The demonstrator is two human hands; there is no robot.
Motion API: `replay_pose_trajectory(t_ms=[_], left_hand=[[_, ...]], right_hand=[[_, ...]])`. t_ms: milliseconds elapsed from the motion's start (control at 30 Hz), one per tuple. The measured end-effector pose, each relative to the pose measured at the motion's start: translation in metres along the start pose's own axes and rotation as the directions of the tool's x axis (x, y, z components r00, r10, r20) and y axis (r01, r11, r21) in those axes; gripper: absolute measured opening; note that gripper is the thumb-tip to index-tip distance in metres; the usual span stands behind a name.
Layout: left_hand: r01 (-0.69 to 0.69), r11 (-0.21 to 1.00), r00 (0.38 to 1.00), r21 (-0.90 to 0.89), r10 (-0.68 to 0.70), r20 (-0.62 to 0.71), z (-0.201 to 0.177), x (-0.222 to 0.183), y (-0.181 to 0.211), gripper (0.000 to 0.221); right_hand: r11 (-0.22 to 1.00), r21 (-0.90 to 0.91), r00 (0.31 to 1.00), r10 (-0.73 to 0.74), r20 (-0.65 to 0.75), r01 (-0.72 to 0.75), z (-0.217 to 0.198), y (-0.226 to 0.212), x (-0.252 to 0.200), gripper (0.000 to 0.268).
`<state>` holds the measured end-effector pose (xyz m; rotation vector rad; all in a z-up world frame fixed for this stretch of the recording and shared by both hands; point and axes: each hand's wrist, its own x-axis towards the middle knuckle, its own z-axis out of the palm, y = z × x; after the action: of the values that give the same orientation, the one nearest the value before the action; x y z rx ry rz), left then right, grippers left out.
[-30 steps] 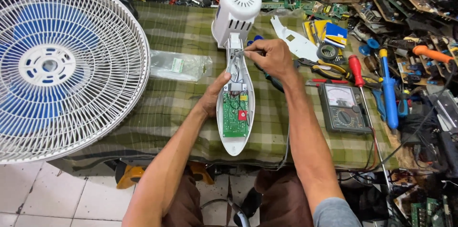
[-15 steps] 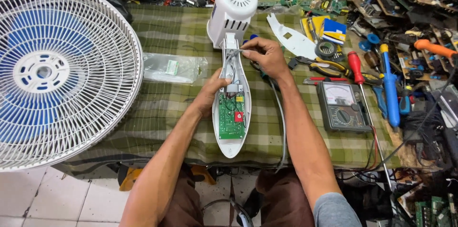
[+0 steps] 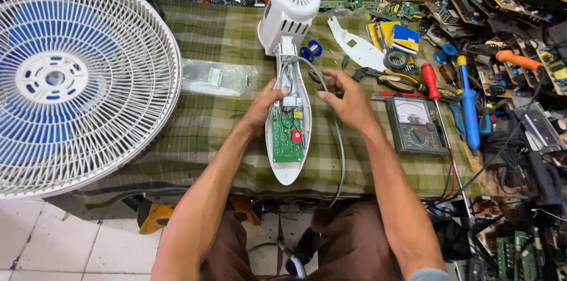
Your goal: Final testing and inspection of a circuit board and its wiring inside an appliance housing on a repair bench.
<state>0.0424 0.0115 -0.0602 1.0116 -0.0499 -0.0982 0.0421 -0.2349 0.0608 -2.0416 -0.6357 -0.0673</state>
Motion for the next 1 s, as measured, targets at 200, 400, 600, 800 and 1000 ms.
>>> replay_pose_trajectory(t_ms=[200,400,600,800,1000], left_hand=[[0.010,1.000,1.000,0.011,-0.010,0.006,0.039,-0.033,0.031,0.068],[0.010,1.000,0.999,0.027,-0.011,0.032,0.039,-0.031,0.029,0.072],[-0.005,1.000,0.999,-0.006,0.005,0.047,0.041,-0.029,0.028,0.064],[-0.026,1.000,0.998,-0.012,0.026,0.057,0.029,-0.020,0.024,0.064],[-0.048,0.999,0.996,-0.016,0.049,0.073,0.038,-0.032,0.029,0.063]], right_hand=[[0.953,0.302,0.987,0.078,-0.139,-0.033,0.026,0.004,-0.035,0.039],[0.966,0.260,0.989,0.039,-0.145,0.000,0.019,-0.020,0.010,0.036],[0.994,0.055,0.996,-0.090,0.015,0.089,0.018,-0.047,0.069,0.022],[0.970,-0.128,0.962,-0.178,0.210,0.207,0.008,-0.054,0.084,0.014],[0.920,-0.221,0.898,-0.225,0.377,0.323,0.002,-0.073,0.089,0.011]])
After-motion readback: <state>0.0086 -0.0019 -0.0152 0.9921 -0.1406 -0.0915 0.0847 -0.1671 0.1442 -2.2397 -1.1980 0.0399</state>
